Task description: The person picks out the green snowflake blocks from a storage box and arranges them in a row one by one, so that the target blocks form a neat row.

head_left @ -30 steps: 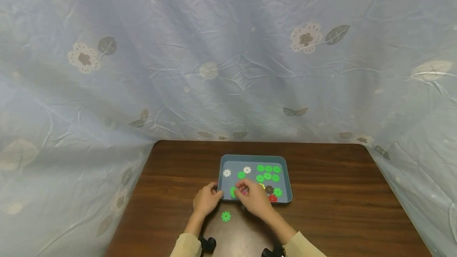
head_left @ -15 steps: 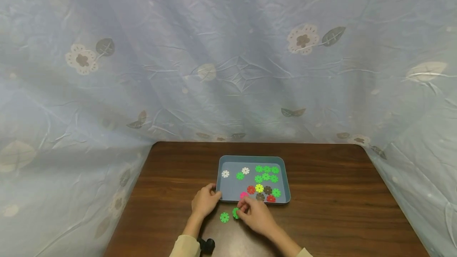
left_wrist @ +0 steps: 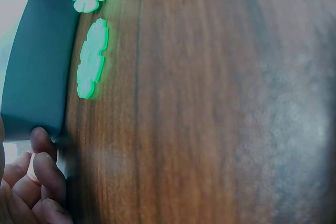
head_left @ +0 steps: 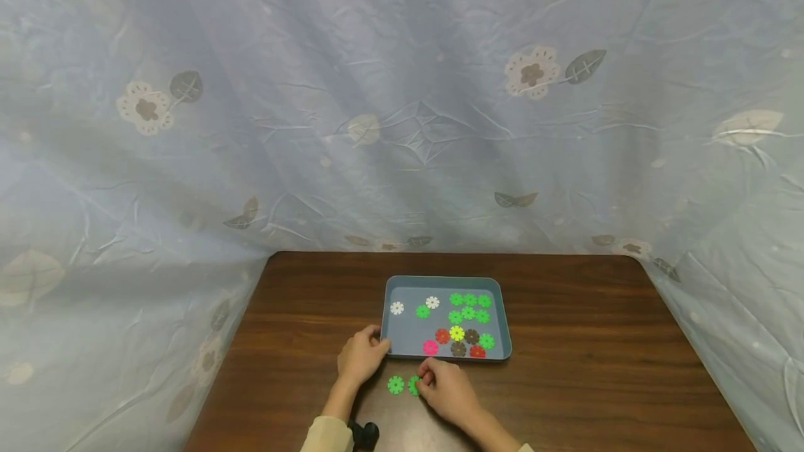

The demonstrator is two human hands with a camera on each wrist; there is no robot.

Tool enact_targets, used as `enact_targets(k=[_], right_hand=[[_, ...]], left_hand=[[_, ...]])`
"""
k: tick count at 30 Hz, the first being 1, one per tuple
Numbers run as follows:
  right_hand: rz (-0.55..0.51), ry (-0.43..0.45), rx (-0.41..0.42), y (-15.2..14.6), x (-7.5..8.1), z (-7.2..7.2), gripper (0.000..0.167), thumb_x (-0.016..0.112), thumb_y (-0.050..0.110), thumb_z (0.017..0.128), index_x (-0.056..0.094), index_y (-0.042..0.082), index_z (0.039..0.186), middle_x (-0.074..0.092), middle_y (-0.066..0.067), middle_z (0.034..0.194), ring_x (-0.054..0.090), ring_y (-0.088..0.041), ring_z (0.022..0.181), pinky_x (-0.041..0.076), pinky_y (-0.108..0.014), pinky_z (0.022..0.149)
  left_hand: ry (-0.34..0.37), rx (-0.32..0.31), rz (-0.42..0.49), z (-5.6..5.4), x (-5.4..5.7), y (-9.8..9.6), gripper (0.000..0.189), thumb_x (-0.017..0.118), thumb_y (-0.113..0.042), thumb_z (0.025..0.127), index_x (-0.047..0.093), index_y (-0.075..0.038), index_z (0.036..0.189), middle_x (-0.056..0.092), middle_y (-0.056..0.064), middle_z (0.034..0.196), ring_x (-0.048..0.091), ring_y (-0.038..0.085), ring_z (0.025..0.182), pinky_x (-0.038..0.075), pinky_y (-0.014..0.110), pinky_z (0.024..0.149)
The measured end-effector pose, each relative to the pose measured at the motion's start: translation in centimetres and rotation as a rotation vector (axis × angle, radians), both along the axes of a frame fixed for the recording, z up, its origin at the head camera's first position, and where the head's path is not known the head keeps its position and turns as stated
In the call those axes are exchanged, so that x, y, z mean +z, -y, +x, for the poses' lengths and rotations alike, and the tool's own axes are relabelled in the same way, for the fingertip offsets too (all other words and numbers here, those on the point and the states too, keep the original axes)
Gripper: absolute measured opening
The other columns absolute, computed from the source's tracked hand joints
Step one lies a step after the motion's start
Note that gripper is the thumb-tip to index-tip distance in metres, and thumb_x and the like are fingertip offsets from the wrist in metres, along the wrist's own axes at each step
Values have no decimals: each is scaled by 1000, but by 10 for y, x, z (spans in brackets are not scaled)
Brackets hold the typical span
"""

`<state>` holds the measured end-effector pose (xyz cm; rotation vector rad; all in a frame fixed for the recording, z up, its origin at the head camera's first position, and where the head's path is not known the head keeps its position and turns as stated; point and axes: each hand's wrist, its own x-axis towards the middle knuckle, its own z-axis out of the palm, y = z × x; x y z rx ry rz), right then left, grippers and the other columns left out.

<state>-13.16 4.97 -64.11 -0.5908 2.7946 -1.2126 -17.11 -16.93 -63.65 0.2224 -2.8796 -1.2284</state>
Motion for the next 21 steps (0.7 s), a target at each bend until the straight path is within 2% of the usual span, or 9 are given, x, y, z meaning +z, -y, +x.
enact_targets(k=[13,21], right_hand=[[44,-37,-32,1,-2,3,15,81,17,84,67,22,85,55,15,74,48,0,65,43,-25,60],[21,-79,41,3,9,0,15,82,22,87,67,23,89,55,17,77,49,2,67,44,-24,63]], left_hand=[[5,3,2,1,1,-2,42,67,-29,86,73,-8,122,58,-10,68,53,12,58,39,36,56],[0,6,-9,-1,-1,-1,42,67,-30,85,74,-9,121,59,-11,68,53,12,59,40,36,56]])
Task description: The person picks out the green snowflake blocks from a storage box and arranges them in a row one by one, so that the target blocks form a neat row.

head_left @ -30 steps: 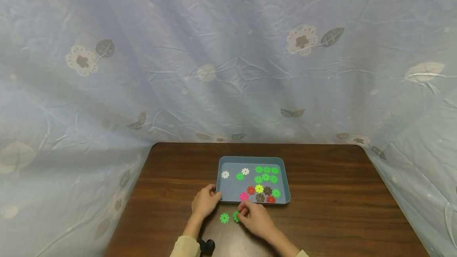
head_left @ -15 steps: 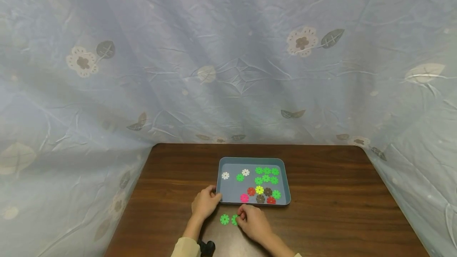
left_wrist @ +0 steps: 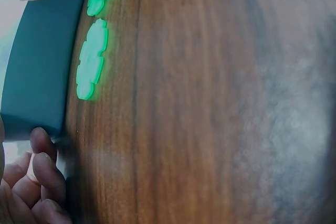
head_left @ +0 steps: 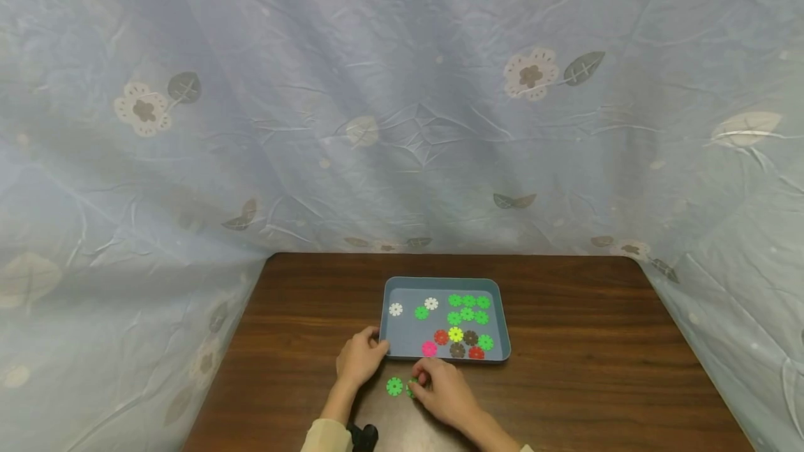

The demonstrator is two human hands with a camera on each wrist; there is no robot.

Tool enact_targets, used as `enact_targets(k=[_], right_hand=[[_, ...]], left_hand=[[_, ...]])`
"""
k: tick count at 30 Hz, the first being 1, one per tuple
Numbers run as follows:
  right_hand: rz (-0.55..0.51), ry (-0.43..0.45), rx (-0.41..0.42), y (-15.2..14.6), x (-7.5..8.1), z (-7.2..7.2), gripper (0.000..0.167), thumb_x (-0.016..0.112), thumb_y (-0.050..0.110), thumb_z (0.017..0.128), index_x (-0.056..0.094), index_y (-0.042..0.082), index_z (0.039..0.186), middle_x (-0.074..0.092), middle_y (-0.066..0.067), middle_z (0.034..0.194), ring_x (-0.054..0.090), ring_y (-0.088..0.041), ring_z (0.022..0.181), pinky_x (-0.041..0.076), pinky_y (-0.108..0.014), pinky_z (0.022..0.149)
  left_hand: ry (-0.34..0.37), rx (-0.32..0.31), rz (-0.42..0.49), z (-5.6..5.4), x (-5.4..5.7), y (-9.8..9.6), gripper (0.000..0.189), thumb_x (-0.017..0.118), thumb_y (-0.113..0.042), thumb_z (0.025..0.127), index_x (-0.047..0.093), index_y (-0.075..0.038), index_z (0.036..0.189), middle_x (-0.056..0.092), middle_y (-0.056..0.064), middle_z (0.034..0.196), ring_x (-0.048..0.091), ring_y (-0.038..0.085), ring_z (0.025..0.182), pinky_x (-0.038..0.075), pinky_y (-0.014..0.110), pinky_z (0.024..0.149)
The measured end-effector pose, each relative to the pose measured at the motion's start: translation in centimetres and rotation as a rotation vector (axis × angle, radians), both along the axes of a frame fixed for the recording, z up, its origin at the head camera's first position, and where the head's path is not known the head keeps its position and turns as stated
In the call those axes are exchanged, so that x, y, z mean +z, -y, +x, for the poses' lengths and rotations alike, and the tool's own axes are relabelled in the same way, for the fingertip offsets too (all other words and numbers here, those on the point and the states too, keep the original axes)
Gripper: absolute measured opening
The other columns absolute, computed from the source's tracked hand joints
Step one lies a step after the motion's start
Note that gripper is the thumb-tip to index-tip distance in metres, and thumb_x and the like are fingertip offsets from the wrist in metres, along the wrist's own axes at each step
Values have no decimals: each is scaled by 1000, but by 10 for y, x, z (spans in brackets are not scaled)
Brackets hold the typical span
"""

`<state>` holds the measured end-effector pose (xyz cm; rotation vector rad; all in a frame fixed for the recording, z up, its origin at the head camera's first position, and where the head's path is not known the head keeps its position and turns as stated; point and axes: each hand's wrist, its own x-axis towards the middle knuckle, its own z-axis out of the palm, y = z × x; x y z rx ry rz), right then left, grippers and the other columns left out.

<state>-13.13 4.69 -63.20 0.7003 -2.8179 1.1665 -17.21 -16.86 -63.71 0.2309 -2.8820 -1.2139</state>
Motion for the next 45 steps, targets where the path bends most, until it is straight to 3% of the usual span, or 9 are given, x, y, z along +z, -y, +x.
enact_targets(k=[5,11,17,26,36,45], right_hand=[[-46,-50,28,1,19,-12,12,80,21,89,69,20,93,56,16,78,48,3,63,44,-23,60],[-72,-56,-19,1,35,-39,11,79,19,91,72,13,97,56,13,78,49,1,63,45,-24,60],[-82,24,-93,-2,32,-70,16,78,19,92,72,10,104,58,9,79,50,-3,57,45,-27,55],[-33,83,-191,-3,13,-106,27,78,19,90,70,4,112,59,5,77,50,-10,63,46,-35,64],[90,119,-173,0,8,-118,31,77,21,93,72,7,120,58,2,76,52,-14,68,48,-40,69],[202,109,-182,3,4,-121,29,79,24,91,73,8,114,61,0,80,57,-16,71,50,-41,69]], left_hand=[[-5,-2,5,0,1,1,42,67,-30,85,74,-8,120,59,-11,68,53,11,59,41,36,56],[-14,-3,15,1,1,1,42,68,-30,86,74,-8,120,58,-11,67,53,11,58,41,36,56],[-4,0,20,1,0,0,42,67,-30,87,73,-8,122,59,-11,68,53,11,58,40,36,57],[-1,0,18,1,-2,1,42,67,-30,87,73,-9,123,59,-11,68,53,10,59,41,36,57],[-7,2,9,1,-1,2,42,68,-30,86,73,-8,122,59,-12,68,54,11,60,41,37,59],[-10,2,12,1,-3,2,41,68,-29,86,74,-9,121,58,-12,67,54,10,59,41,36,58]])
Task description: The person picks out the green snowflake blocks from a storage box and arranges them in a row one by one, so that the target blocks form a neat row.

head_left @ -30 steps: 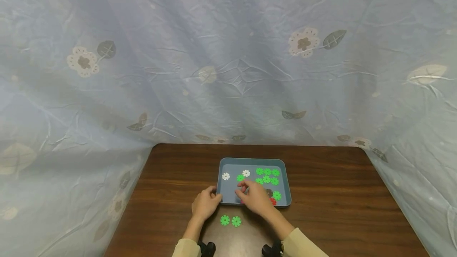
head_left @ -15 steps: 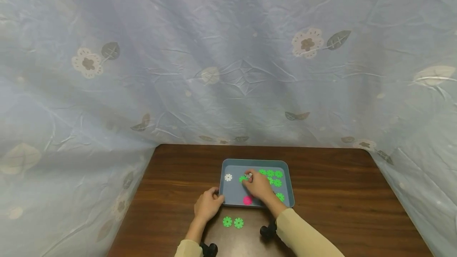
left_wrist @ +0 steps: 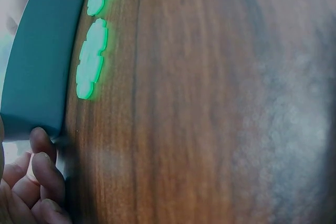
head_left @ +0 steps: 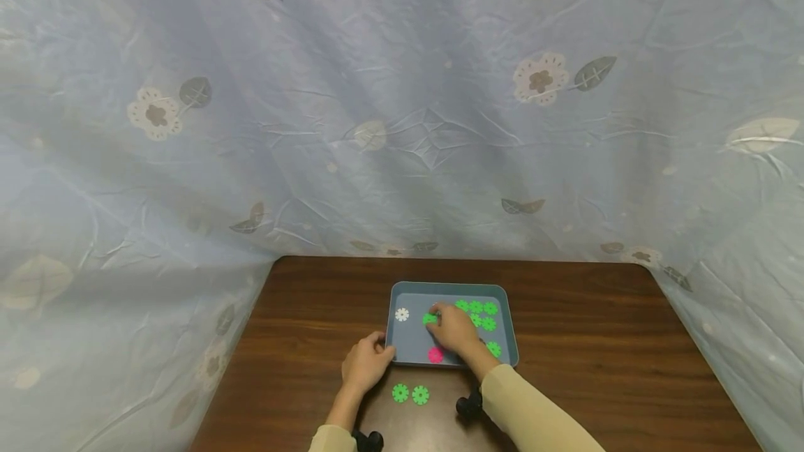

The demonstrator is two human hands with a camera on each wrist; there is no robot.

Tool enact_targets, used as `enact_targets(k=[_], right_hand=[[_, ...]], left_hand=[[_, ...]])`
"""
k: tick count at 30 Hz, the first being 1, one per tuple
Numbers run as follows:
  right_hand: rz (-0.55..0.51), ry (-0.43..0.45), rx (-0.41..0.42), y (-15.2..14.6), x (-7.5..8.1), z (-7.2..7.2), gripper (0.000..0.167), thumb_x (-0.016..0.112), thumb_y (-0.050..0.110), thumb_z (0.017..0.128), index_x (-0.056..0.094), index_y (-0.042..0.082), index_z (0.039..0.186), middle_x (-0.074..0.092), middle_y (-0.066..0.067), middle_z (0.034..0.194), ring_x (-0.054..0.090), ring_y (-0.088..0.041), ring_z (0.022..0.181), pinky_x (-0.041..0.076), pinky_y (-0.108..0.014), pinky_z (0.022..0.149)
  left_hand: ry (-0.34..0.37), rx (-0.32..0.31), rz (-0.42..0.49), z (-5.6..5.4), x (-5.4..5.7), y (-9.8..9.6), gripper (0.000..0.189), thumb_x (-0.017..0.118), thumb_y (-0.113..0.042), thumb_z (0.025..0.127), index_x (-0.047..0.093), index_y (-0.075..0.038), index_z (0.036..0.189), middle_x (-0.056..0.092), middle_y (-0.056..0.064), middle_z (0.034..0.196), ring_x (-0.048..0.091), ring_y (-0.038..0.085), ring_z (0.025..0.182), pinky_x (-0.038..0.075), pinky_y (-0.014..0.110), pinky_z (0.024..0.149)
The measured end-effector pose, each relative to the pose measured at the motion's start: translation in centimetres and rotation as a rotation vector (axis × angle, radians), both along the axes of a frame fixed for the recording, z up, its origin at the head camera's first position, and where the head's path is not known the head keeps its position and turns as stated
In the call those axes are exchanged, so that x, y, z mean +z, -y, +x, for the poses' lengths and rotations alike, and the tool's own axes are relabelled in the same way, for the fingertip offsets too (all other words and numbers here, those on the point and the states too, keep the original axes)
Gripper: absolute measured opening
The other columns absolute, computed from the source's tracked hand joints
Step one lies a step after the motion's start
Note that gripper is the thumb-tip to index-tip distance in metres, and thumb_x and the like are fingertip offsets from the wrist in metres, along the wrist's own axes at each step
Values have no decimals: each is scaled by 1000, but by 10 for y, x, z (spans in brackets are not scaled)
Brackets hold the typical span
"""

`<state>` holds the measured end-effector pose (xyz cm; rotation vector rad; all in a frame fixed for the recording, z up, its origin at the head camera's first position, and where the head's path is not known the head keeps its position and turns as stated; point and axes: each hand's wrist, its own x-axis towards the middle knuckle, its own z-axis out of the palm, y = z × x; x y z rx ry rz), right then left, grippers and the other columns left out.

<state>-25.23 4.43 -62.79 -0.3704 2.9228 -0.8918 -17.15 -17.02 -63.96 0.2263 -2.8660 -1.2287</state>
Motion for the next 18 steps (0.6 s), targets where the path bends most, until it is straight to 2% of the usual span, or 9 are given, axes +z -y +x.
enact_targets(k=[4,8,12,18], right_hand=[[12,-18,-22,-2,-1,1,26,81,23,87,71,8,106,62,-1,88,60,-19,79,52,-43,73],[-49,-12,-31,-3,0,5,21,81,19,86,66,12,99,59,3,82,55,-16,71,48,-38,66],[-101,-19,-22,-3,3,10,16,78,17,88,65,15,98,55,7,75,49,-11,63,43,-33,61],[-207,-34,12,-5,19,22,15,77,18,89,68,15,100,62,8,80,54,-9,66,47,-33,62]], left_hand=[[-4,-5,3,1,0,-1,41,68,-30,86,74,-9,121,58,-12,67,53,10,59,41,36,58],[8,3,-9,2,-1,-1,42,69,-31,86,74,-11,122,59,-13,68,54,9,60,42,36,59],[5,5,-7,2,-1,-1,41,69,-31,85,74,-11,121,58,-12,68,53,10,60,41,37,59],[-6,12,-10,0,-1,-1,40,68,-31,85,75,-12,120,58,-13,68,54,10,60,41,36,58]])
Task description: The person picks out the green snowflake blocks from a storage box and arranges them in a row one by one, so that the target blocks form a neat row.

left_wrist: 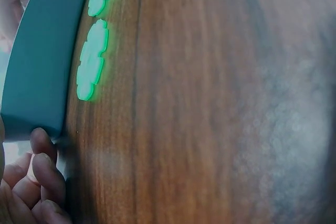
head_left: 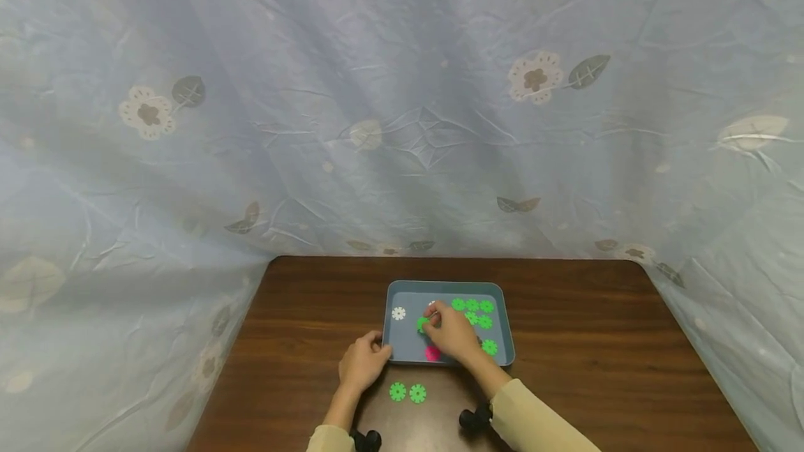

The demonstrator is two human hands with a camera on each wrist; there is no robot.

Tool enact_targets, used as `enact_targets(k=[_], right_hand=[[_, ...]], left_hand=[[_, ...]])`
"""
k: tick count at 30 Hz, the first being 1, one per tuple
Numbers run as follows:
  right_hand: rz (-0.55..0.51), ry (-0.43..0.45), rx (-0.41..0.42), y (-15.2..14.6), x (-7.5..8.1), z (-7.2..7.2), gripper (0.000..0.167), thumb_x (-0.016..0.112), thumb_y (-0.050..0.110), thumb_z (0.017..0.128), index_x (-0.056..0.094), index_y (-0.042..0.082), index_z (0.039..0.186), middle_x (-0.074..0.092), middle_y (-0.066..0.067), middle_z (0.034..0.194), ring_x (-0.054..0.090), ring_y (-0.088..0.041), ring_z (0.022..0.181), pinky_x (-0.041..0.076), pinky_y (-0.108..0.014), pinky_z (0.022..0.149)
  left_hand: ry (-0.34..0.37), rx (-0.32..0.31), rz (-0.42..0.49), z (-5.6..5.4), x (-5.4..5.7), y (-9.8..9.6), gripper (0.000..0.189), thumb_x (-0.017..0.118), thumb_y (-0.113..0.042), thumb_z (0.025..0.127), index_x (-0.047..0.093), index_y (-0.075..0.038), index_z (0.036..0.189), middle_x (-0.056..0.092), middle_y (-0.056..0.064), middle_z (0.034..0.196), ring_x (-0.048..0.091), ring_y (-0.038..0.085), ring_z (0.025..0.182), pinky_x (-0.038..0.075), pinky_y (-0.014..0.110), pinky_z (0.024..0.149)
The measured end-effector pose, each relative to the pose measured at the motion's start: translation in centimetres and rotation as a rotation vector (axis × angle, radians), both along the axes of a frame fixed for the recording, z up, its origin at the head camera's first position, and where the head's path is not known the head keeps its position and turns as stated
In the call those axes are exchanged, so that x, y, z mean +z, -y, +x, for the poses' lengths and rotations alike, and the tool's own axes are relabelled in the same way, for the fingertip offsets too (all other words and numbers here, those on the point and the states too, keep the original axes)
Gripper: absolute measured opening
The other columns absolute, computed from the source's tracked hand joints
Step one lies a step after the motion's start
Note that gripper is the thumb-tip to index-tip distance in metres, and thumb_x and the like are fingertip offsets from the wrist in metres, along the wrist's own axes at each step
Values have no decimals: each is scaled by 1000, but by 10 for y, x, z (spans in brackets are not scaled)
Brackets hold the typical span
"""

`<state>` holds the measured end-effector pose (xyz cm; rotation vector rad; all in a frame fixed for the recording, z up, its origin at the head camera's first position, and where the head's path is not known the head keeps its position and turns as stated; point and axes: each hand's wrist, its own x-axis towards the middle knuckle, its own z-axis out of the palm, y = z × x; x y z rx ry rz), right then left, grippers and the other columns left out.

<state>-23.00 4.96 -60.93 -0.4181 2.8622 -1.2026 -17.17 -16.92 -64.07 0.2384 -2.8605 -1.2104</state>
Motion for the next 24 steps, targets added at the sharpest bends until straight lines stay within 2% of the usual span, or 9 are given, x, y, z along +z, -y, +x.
enact_targets(k=[6,11,17,24], right_hand=[[-122,-11,32,-3,14,27,11,76,19,92,69,16,100,62,10,81,54,-5,61,46,-27,55],[-191,-36,70,-7,17,51,10,76,17,92,69,15,99,64,11,80,53,-3,57,46,-25,54],[-227,20,96,-15,12,76,10,76,21,93,69,18,99,64,12,82,48,-1,52,43,-24,48],[-201,77,83,-24,-3,95,11,78,19,91,69,17,96,62,13,77,51,-2,54,43,-23,51]], left_hand=[[4,4,3,0,2,0,40,68,-31,85,75,-12,120,59,-12,68,54,11,60,40,36,57],[8,2,2,1,3,0,39,69,-31,85,75,-12,119,59,-12,69,54,11,61,41,37,58],[1,-7,-2,2,2,-1,38,68,-30,85,75,-11,118,58,-11,69,54,11,61,41,36,58],[15,1,-2,2,3,-2,40,67,-31,85,74,-11,119,59,-11,69,54,11,61,41,36,58]])
